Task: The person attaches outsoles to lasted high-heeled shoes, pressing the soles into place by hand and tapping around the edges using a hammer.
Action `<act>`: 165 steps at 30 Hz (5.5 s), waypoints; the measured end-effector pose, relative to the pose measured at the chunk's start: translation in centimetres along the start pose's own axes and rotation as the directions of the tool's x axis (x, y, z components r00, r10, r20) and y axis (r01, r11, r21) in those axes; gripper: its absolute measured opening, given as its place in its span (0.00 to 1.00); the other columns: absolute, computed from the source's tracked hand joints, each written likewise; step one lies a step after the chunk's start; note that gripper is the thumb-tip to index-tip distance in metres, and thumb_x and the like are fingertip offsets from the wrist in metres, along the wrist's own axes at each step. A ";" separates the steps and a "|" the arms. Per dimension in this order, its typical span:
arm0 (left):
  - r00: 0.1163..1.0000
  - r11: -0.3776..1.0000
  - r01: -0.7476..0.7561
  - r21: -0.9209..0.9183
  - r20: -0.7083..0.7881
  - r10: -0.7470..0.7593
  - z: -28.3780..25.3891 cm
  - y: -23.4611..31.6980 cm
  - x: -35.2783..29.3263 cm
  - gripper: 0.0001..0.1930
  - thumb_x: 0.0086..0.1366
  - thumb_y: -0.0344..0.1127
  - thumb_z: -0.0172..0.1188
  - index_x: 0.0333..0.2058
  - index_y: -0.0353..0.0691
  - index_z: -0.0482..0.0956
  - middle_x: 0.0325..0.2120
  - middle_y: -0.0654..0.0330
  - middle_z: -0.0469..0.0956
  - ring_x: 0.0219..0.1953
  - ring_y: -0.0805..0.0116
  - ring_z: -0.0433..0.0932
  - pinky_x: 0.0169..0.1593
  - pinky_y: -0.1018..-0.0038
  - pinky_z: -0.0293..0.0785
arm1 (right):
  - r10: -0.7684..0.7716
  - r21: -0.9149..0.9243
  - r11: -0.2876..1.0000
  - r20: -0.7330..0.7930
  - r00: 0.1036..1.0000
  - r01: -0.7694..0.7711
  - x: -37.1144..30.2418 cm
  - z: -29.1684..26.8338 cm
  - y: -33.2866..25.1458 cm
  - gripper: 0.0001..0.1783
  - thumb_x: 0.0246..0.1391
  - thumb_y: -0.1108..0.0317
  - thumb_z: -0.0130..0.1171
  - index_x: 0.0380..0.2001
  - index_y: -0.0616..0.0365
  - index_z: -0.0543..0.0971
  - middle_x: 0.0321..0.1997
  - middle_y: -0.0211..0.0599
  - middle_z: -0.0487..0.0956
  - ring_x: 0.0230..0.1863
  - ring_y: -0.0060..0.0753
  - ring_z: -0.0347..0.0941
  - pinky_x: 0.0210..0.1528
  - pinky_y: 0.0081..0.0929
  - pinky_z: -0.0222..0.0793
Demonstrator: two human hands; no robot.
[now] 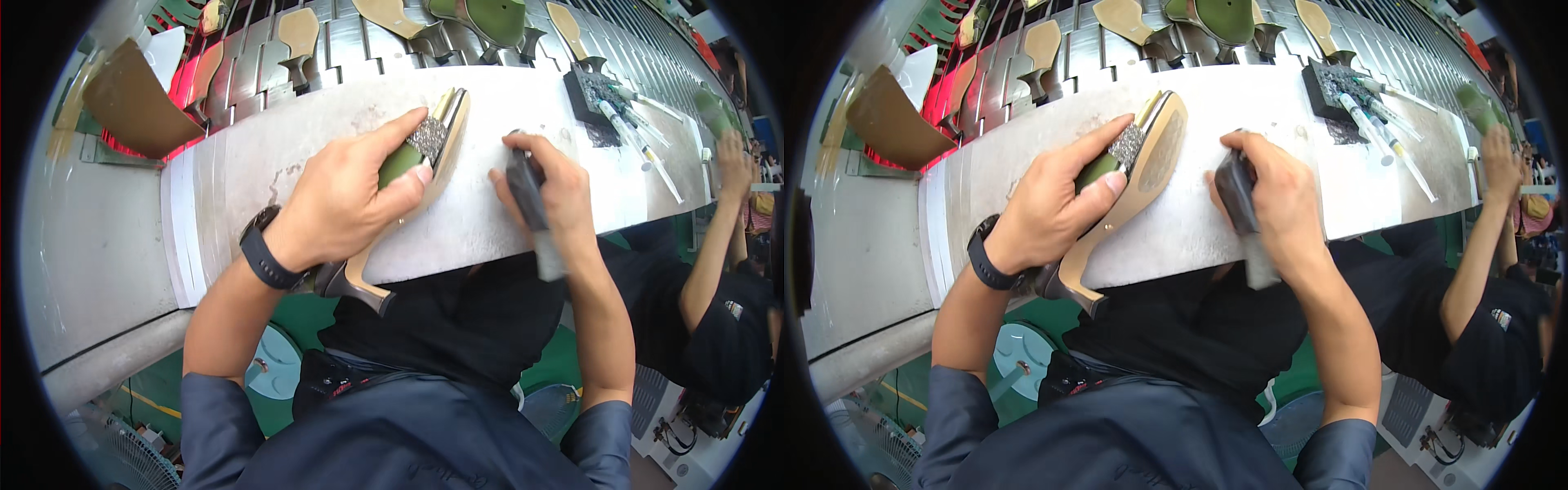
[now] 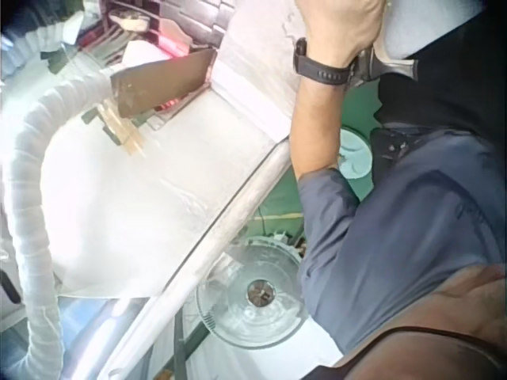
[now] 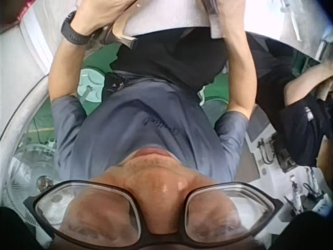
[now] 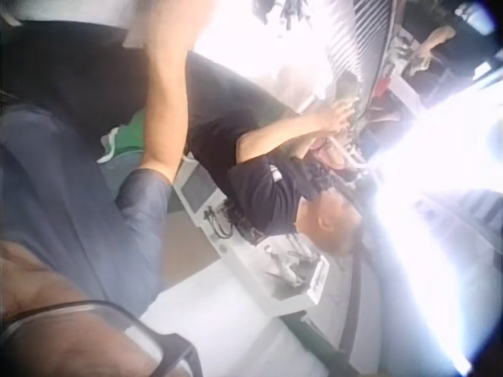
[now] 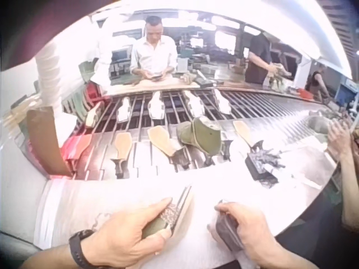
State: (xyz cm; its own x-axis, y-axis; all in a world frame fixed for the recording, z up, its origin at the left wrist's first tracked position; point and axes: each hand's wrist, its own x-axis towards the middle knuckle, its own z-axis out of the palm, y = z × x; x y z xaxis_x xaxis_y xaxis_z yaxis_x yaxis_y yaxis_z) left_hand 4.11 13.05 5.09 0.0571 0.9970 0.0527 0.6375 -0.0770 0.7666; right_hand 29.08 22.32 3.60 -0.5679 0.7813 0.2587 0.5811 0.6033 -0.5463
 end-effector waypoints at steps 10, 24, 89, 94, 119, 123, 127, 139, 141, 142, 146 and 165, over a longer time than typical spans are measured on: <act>0.994 0.997 0.076 0.002 0.074 -0.076 -0.5 0.2 1.4 0.43 0.59 0.49 0.72 0.68 0.33 0.68 0.56 0.42 0.79 0.57 0.52 0.80 0.61 0.65 0.73 | 0.184 0.880 0.436 0.117 0.976 -0.187 3.9 -0.8 0.4 0.16 0.66 0.65 0.60 0.49 0.66 0.83 0.46 0.43 0.86 0.49 0.32 0.84 0.51 0.30 0.83; 0.999 0.999 -0.033 0.019 0.037 0.033 -0.6 -0.7 0.9 0.39 0.67 0.55 0.65 0.68 0.33 0.69 0.53 0.43 0.80 0.55 0.50 0.81 0.59 0.64 0.73 | -0.025 0.583 0.790 0.339 0.941 -0.189 6.0 -3.3 -3.5 0.19 0.54 0.68 0.62 0.47 0.68 0.83 0.47 0.48 0.86 0.48 0.33 0.82 0.56 0.28 0.74; 0.991 0.984 -0.133 0.123 -0.013 0.135 0.2 -0.6 0.6 0.46 0.55 0.44 0.72 0.68 0.28 0.63 0.48 0.37 0.79 0.50 0.37 0.78 0.55 0.58 0.75 | 0.191 0.677 0.735 -0.160 0.968 -0.033 -1.7 -2.9 -5.6 0.25 0.63 0.60 0.57 0.54 0.73 0.74 0.53 0.69 0.80 0.54 0.54 0.82 0.57 0.41 0.80; 0.998 0.991 -0.050 0.124 0.041 0.045 -0.1 -0.5 0.9 0.43 0.54 0.38 0.72 0.66 0.29 0.64 0.45 0.40 0.79 0.47 0.38 0.79 0.50 0.56 0.76 | 0.067 0.510 0.860 -0.085 0.994 -0.014 -0.1 -1.0 -6.8 0.20 0.62 0.63 0.59 0.47 0.72 0.77 0.49 0.63 0.83 0.54 0.46 0.81 0.59 0.35 0.76; 0.989 0.982 -0.137 0.130 -0.032 0.142 0.1 -0.3 0.5 0.41 0.54 0.35 0.71 0.65 0.29 0.64 0.36 0.43 0.79 0.37 0.41 0.80 0.42 0.54 0.76 | 0.260 0.693 0.691 0.025 0.965 -0.204 7.0 -0.2 -3.5 0.12 0.62 0.69 0.64 0.44 0.67 0.83 0.43 0.42 0.87 0.44 0.29 0.84 0.49 0.25 0.79; 0.997 0.996 -0.060 0.073 0.057 0.056 -1.1 -0.1 0.4 0.41 0.56 0.36 0.70 0.66 0.29 0.64 0.40 0.38 0.79 0.41 0.40 0.81 0.45 0.57 0.77 | 0.536 0.783 0.441 0.163 0.828 -0.440 6.9 2.5 1.1 0.12 0.62 0.66 0.65 0.43 0.63 0.83 0.44 0.41 0.87 0.46 0.32 0.83 0.52 0.30 0.79; 0.977 0.974 -0.057 -0.220 -0.212 0.009 -4.2 0.8 0.0 0.42 0.60 0.39 0.70 0.68 0.28 0.61 0.50 0.46 0.81 0.51 0.52 0.82 0.54 0.63 0.77 | 0.493 0.820 0.452 0.097 0.864 -0.350 3.9 2.0 1.0 0.12 0.63 0.65 0.64 0.42 0.64 0.83 0.43 0.43 0.86 0.49 0.34 0.82 0.53 0.31 0.79; 0.837 0.858 -0.486 -0.165 -0.369 0.403 -4.5 7.8 -2.5 0.44 0.51 0.28 0.69 0.67 0.37 0.59 0.54 0.52 0.75 0.50 0.68 0.74 0.56 0.70 0.72 | -0.135 0.726 0.570 -0.379 0.915 0.385 -3.3 -7.0 -11.8 0.30 0.63 0.48 0.58 0.53 0.65 0.72 0.54 0.69 0.78 0.60 0.66 0.76 0.71 0.60 0.64; 0.824 0.871 -0.479 -0.109 -0.397 0.404 -3.8 8.5 -2.6 0.44 0.51 0.30 0.72 0.66 0.37 0.60 0.53 0.54 0.76 0.46 0.70 0.78 0.51 0.72 0.74 | -0.325 0.635 0.628 -0.312 0.893 0.450 -3.0 -8.6 -13.3 0.29 0.63 0.45 0.62 0.47 0.63 0.72 0.50 0.68 0.80 0.55 0.64 0.79 0.66 0.59 0.70; 0.835 0.879 -0.459 -0.127 -0.401 0.377 -2.9 8.7 -2.8 0.44 0.50 0.31 0.74 0.65 0.37 0.61 0.53 0.54 0.76 0.44 0.69 0.80 0.49 0.72 0.76 | -0.313 0.639 0.650 -0.267 0.911 0.410 -2.8 -8.8 -13.8 0.28 0.61 0.47 0.65 0.45 0.64 0.73 0.48 0.67 0.81 0.53 0.62 0.81 0.64 0.57 0.73; 0.797 0.880 -0.475 -0.026 -0.436 0.418 -2.4 8.6 -3.3 0.42 0.50 0.32 0.76 0.63 0.36 0.64 0.52 0.53 0.78 0.43 0.61 0.84 0.48 0.69 0.79 | -0.192 0.679 0.681 -0.197 0.961 0.275 -2.4 -9.5 -15.9 0.27 0.57 0.53 0.71 0.41 0.67 0.74 0.44 0.65 0.83 0.49 0.58 0.83 0.60 0.50 0.77; 0.684 0.805 -0.291 0.517 -0.476 0.553 8.1 -3.4 -12.2 0.50 0.60 0.52 0.74 0.69 0.32 0.54 0.66 0.33 0.63 0.68 0.32 0.65 0.72 0.35 0.50 | 0.285 0.888 0.331 0.228 0.931 -0.319 -11.8 2.7 -9.6 0.13 0.62 0.74 0.60 0.47 0.72 0.78 0.51 0.55 0.84 0.53 0.40 0.82 0.61 0.35 0.76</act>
State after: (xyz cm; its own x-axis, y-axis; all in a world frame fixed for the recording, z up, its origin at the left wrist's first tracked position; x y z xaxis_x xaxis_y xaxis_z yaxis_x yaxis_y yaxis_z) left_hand 7.42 1.02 -3.34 0.0260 0.6442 0.7645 0.8938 -0.3574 0.2708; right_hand 28.66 6.90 3.65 -0.4966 0.8626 -0.0965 -0.1437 -0.1914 -0.9709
